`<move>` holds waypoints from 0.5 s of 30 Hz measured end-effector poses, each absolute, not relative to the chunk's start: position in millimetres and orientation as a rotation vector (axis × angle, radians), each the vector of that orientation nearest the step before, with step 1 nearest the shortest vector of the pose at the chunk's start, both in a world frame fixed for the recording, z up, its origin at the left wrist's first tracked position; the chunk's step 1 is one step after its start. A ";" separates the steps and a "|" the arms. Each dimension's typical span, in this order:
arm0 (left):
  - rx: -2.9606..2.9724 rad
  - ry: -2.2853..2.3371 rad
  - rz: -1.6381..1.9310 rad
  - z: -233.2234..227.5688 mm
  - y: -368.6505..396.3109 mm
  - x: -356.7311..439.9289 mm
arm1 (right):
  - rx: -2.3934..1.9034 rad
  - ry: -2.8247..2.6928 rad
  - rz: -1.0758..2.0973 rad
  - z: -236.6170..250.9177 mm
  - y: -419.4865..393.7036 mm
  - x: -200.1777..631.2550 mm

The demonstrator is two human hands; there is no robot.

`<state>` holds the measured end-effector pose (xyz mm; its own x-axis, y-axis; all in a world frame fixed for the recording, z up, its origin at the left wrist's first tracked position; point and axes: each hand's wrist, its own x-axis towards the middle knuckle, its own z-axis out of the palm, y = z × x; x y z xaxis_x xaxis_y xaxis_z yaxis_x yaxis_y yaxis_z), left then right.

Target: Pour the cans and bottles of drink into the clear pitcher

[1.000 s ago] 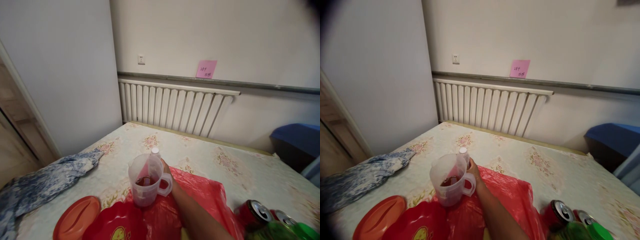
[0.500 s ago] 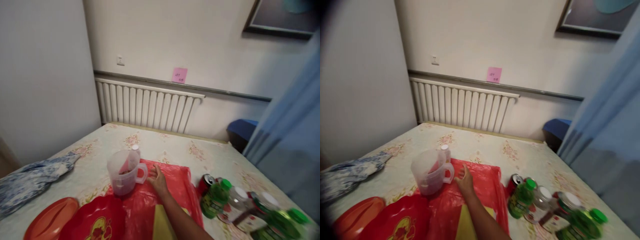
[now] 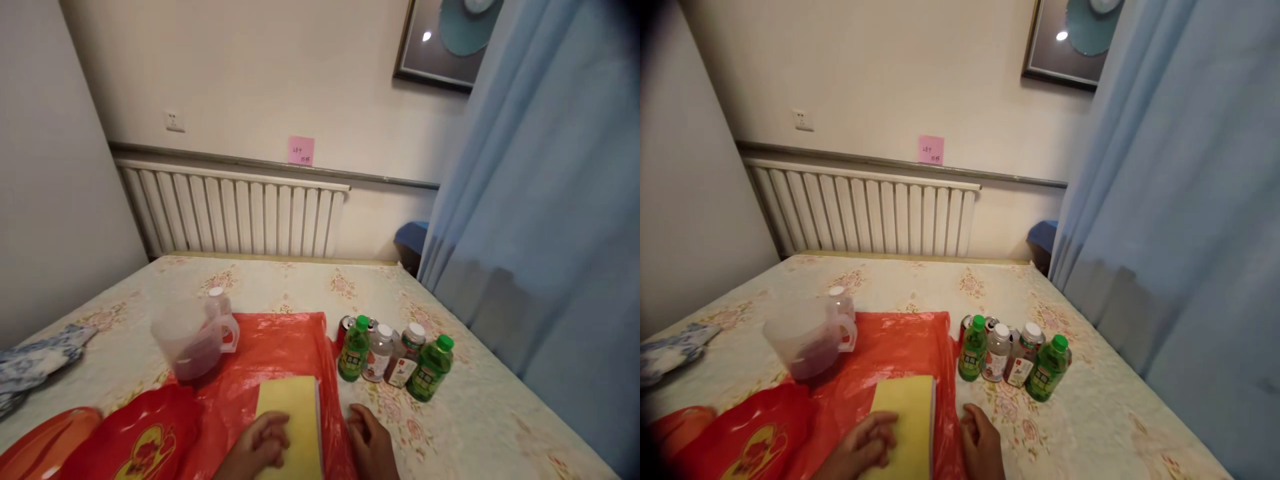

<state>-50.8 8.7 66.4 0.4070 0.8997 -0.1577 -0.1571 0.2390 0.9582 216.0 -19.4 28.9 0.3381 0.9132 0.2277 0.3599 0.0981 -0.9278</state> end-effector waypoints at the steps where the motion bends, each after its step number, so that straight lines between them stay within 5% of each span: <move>1: 1.133 0.924 0.875 72.0 17.0 -33.7 | -1.506 -1.214 0.554 25.3 -23.2 224.0; 15: 1.790 1.199 1.103 122.9 111.3 150.8 | -1.435 -1.374 0.293 -1.2 -27.4 242.8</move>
